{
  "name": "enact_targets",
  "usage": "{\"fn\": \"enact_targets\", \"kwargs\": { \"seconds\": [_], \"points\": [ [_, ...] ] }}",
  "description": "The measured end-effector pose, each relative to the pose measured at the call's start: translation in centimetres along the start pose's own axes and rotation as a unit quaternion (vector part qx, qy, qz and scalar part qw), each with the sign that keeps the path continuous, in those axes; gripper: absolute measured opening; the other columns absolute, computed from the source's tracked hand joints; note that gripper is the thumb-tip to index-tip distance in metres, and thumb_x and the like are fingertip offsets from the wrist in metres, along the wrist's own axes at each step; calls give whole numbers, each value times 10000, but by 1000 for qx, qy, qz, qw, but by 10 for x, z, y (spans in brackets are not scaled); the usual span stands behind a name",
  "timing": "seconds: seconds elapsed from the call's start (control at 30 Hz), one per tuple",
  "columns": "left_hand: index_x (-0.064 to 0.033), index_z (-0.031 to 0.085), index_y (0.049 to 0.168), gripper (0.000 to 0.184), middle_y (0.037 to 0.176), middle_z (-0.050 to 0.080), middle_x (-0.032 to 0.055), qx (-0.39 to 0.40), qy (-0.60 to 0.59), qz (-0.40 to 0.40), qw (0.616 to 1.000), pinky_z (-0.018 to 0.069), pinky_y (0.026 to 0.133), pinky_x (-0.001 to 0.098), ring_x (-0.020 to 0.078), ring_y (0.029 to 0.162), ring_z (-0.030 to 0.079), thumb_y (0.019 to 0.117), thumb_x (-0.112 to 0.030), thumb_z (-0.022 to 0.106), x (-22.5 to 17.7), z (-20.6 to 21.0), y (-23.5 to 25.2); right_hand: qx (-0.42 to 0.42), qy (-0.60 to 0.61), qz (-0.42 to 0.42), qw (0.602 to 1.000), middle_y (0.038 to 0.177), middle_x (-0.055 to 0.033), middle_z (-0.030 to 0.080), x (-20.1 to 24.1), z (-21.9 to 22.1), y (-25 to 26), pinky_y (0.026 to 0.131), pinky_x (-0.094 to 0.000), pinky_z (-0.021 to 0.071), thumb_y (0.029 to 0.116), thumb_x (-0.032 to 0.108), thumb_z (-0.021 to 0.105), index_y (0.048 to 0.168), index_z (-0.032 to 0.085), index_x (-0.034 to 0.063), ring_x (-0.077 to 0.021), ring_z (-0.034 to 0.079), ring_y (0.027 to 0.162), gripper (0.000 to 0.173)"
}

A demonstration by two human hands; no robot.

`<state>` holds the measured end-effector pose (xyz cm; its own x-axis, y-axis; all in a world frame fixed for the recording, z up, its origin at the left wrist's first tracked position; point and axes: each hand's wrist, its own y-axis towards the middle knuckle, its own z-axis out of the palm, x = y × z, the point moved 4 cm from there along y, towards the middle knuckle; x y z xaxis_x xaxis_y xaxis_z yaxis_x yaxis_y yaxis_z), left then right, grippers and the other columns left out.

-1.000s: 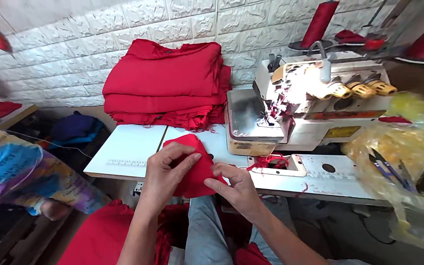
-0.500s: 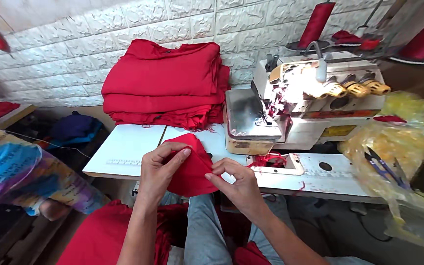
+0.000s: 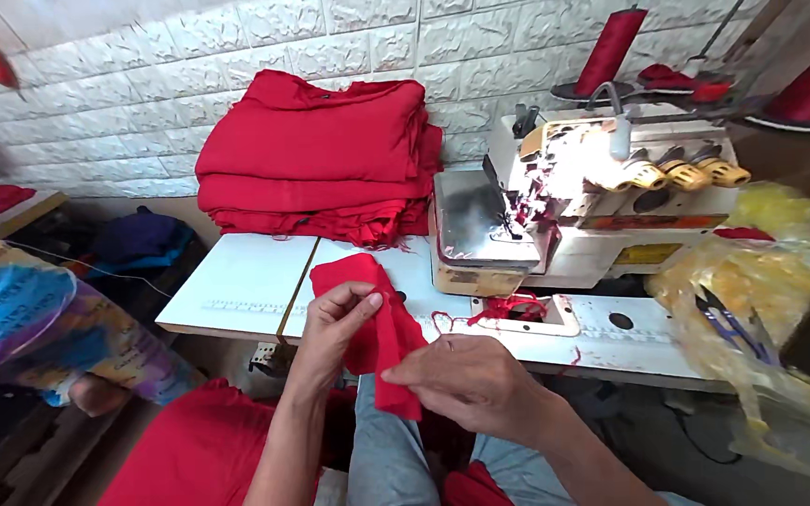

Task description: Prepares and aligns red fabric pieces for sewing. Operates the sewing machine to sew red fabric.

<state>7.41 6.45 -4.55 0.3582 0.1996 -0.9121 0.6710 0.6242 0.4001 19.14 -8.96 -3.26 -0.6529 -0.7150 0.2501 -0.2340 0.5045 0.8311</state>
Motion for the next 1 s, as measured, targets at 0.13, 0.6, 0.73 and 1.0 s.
{"fn": "enact_targets", "kwargs": {
  "seconds": [0.13, 0.6, 0.73, 1.0],
  "points": [
    [-53, 741, 987, 126, 896, 742, 1, 15, -61, -21, 998, 584, 791, 249, 62, 829, 699, 985, -51, 615, 10, 20, -2, 12, -56, -10, 998, 1146, -85, 721, 7, -7, 7, 1006, -310, 485, 1014, 165, 623, 1004, 757, 130, -189, 636, 1149, 139],
    [-4, 755, 1039, 173, 979, 748, 8, 36, -30, 22, 999, 580, 817, 241, 46, 882, 692, 988, -24, 591, 14, 46, -6, -161, -11, 259, 952, 847, 21, 701, -31, -20, -9, 702, -108, 504, 927, 139, 680, 954, 733, 45, 43, 615, 759, 111],
    [12, 754, 1017, 175, 998, 739, 27, 24, 33, 53, 998, 579, 849, 245, 58, 928, 688, 987, -29, 587, 12, 46, -9, -153, -36, 299, 941, 799, 61, 675, -34, -18, -11, 646, -109, 471, 925, 179, 678, 1015, 710, 79, 46, 585, 708, 138],
    [30, 755, 1005, 176, 989, 742, 39, -24, 63, 86, 994, 579, 843, 229, 55, 922, 690, 978, -15, 586, 12, 47, -13, -146, -46, 305, 940, 814, 41, 689, -37, -14, -10, 677, -119, 496, 933, 185, 668, 1136, 735, 51, 27, 607, 725, 252]
  ]
}}
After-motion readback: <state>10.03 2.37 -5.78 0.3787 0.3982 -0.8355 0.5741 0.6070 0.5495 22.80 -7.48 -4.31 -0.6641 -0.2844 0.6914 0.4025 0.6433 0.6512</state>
